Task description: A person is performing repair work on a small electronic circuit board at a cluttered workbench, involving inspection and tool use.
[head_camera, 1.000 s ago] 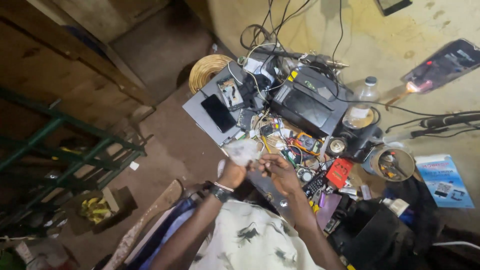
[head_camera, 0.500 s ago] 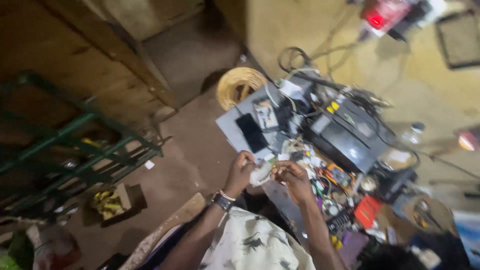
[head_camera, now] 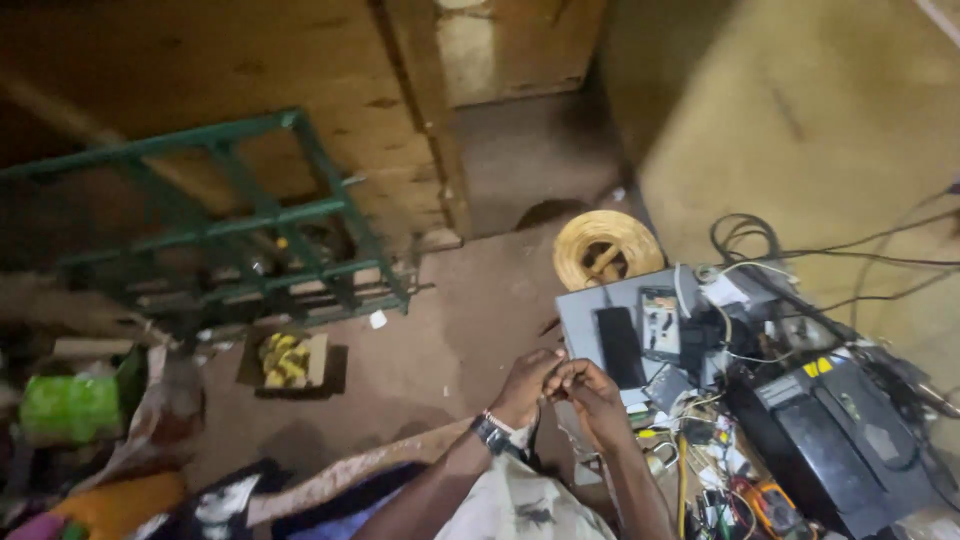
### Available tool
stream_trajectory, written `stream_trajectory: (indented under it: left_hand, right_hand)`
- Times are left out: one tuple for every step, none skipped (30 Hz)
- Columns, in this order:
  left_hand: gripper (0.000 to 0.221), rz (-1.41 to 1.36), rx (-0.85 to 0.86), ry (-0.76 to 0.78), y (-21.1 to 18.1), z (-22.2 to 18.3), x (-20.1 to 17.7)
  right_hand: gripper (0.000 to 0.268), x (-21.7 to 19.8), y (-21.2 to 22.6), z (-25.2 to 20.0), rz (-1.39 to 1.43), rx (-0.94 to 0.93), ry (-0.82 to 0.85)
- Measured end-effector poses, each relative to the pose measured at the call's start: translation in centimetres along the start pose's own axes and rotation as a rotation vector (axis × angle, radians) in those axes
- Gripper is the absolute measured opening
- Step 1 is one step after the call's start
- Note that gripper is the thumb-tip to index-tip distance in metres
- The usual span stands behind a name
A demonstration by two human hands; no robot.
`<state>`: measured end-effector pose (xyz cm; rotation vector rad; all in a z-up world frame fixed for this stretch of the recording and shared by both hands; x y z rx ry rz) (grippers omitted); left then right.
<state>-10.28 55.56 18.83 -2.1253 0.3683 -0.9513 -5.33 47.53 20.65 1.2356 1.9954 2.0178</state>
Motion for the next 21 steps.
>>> stream_trajectory:
  left_hand:
    - [0.015, -0.067, 0.023, 0.026, 0.5, 0.1, -0.8]
    - [0.015, -0.069, 0.039, 0.013, 0.0, -0.1, -1.0]
    - [0.016, -0.057, -0.005, -0.017, -0.2, -0.4, -1.4]
    - [0.02, -0.046, -0.049, -0.045, -0.4, -0.8, -1.6]
    - [0.02, -0.048, -0.032, -0.057, -0.6, -0.4, -2.2]
    - [0.022, -0.084, 0.026, -0.036, -0.6, -0.5, -2.5]
    - [0.025, -0.12, 0.084, -0.015, -0.5, -0.6, -2.7]
    - [0.025, -0.121, 0.096, -0.017, -0.5, -0.6, -3.3]
    - [0.009, 0.198, 0.241, -0.059, -1.0, -0.8, -3.9]
    - [0.021, 0.519, 0.382, -0.102, -1.6, -1.0, -4.2]
    - [0.021, 0.519, 0.394, -0.104, -1.2, -0.5, -4.6]
    - [0.014, 0.466, 0.403, -0.014, -0.1, -0.5, -4.6]
    - [0.013, 0.411, 0.412, 0.076, 1.1, -0.5, -4.5]
    - [0.013, 0.41, 0.405, 0.077, 1.3, -1.4, -3.9]
    - [0.012, 0.4, 0.329, 0.059, 1.8, -2.2, -3.4]
    - [0.024, 0.392, 0.257, 0.045, 2.2, -2.8, -2.9]
    - [0.024, 0.392, 0.253, 0.05, 3.1, -3.2, -2.6]
    - [0.028, 0.44, 0.26, 0.076, 4.0, -3.6, -2.2]
    - [0.033, 0.486, 0.268, 0.103, 4.9, -4.0, -1.8]
    - [0.033, 0.489, 0.255, 0.121, 4.7, -5.0, -1.1]
    - [0.032, 0.608, 0.283, 0.132, 4.3, -6.0, -0.3]
  right_hand:
    - [0.016, 0.7, 0.0, 0.1, -0.002, 0.016, 0.011]
    - [0.016, 0.6, -0.7, 0.2, -0.001, 0.019, 0.03]
    - [0.019, 0.3, -1.5, 0.4, 0.017, 0.055, -0.004]
    - [0.024, -0.1, -2.3, 0.4, 0.032, 0.091, -0.038]
    - [0.024, 0.4, -2.2, 0.7, 0.033, 0.093, -0.018]
    - [0.022, 0.3, -2.3, 0.4, 0.01, 0.138, -0.055]
    - [0.019, 0.3, -2.4, 0.0, -0.013, 0.182, -0.092]
    - [0.019, 0.5, -2.2, -0.5, -0.015, 0.179, -0.081]
    - [0.02, 0.6, -1.9, -1.0, -0.038, 0.17, -0.097]
    - [0.02, 0.6, -1.6, -1.5, -0.06, 0.157, -0.116]
    - [0.02, 0.3, -1.6, -1.4, -0.062, 0.149, -0.107]
    - [0.019, -0.5, -1.9, -2.1, -0.077, 0.198, -0.18]
    - [0.018, -1.3, -2.2, -2.9, -0.093, 0.248, -0.252]
    - [0.018, -2.1, -2.5, -3.7, -0.093, 0.252, -0.258]
    - [0.017, -2.9, -2.5, -4.4, -0.068, 0.22, -0.247]
    - [0.017, -3.7, -2.5, -4.9, -0.043, 0.184, -0.236]
    - [0.017, -3.3, -1.5, -5.9, -0.042, 0.182, -0.242]
    - [0.018, -3.1, -0.5, -7.0, -0.114, 0.201, -0.301]
    - [0.021, -2.9, 0.5, -8.2, -0.185, 0.221, -0.36]
    - [0.021, -4.8, -1.0, -8.9, -0.181, 0.219, -0.381]
    - [0.018, -6.6, -2.3, -9.6, -0.148, 0.152, -0.388]
Point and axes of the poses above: each hand's wrist, its own z-axis towards the middle knuckle, its own x-axis out of the palm, y = z × x, the point moved 5 cm from there along z, towards the middle knuckle, and after that the axes turned 4 degrees about x, right-handed, at the moved point
